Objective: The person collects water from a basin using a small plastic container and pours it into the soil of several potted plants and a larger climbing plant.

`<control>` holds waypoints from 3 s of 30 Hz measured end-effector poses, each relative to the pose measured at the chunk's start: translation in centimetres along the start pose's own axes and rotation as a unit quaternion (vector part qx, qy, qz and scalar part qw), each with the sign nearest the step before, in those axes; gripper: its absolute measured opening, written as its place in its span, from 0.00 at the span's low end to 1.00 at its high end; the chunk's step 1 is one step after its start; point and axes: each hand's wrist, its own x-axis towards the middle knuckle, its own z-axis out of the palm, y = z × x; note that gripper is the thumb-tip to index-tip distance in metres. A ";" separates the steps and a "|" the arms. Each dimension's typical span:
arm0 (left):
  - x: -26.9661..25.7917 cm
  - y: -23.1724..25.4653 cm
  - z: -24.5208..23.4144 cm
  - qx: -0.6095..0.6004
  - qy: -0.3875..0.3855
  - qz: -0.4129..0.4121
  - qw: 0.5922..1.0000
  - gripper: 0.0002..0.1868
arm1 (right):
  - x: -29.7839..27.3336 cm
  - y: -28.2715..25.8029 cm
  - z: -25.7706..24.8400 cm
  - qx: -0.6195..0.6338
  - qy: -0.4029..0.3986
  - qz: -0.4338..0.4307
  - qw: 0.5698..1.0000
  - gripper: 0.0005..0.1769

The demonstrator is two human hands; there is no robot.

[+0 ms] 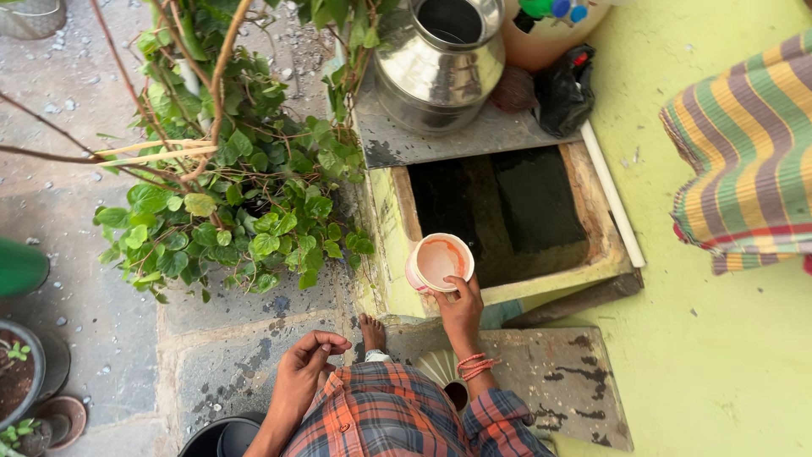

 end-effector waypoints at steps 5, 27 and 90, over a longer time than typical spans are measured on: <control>0.2 0.2 0.2 -0.001 -0.014 -0.003 1.000 0.13 | -0.2 -1.1 -0.9 0.006 -0.007 0.005 1.000 0.19; 11.4 2.3 6.5 0.331 -0.107 0.078 0.934 0.14 | 1.8 0.9 -1.2 -0.038 0.037 0.033 0.998 0.36; 17.8 0.9 10.2 0.437 -0.074 0.097 0.891 0.33 | 5.2 3.0 -0.1 0.152 -0.152 0.415 0.884 0.28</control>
